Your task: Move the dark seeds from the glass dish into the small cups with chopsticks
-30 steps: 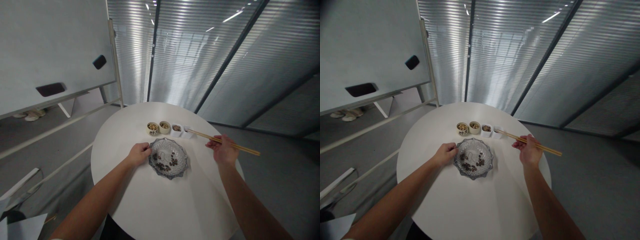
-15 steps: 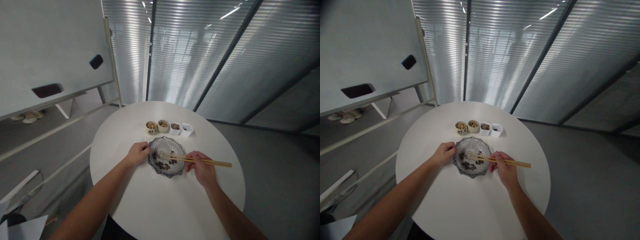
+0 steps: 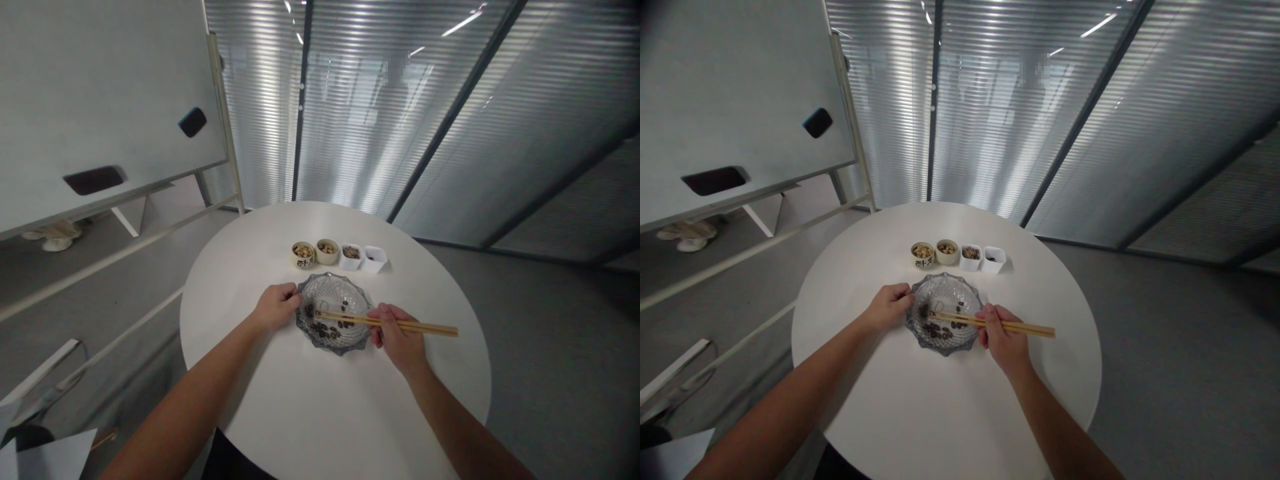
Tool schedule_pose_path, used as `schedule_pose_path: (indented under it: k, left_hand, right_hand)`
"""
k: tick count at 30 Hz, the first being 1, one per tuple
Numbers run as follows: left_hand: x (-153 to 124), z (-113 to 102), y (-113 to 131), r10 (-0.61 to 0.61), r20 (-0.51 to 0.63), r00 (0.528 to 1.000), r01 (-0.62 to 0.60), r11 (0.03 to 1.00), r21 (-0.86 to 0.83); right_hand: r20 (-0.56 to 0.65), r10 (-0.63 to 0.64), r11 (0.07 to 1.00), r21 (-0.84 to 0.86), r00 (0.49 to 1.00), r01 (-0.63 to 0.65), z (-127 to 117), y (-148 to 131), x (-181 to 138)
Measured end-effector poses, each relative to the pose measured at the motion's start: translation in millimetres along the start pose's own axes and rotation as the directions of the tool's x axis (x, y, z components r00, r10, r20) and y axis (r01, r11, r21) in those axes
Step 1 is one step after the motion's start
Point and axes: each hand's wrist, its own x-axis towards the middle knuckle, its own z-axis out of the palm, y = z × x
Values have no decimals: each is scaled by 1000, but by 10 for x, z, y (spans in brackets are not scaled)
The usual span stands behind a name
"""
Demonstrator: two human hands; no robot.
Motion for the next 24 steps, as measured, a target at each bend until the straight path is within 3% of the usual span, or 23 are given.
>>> schedule_pose_path:
  k: [8, 13, 17, 24]
  left_hand:
    - [1, -6, 17, 1, -3, 1000, -1, 1000, 9]
    - [0, -7, 20, 5, 1, 1000, -5, 1000, 8]
    - [3, -4, -3, 9, 0, 1000, -9, 1000, 8]
    - [5, 0, -4, 9, -3, 1000, -9, 1000, 1]
  right_hand:
    - [-74, -36, 994, 97, 997, 43, -17, -13, -12]
    - [105, -71, 997, 39, 992, 67, -128, -66, -39]
    - [217, -8, 1000, -14, 976, 11, -227, -148, -50]
    - [234, 44, 997, 58, 971, -59, -233, -180, -5]
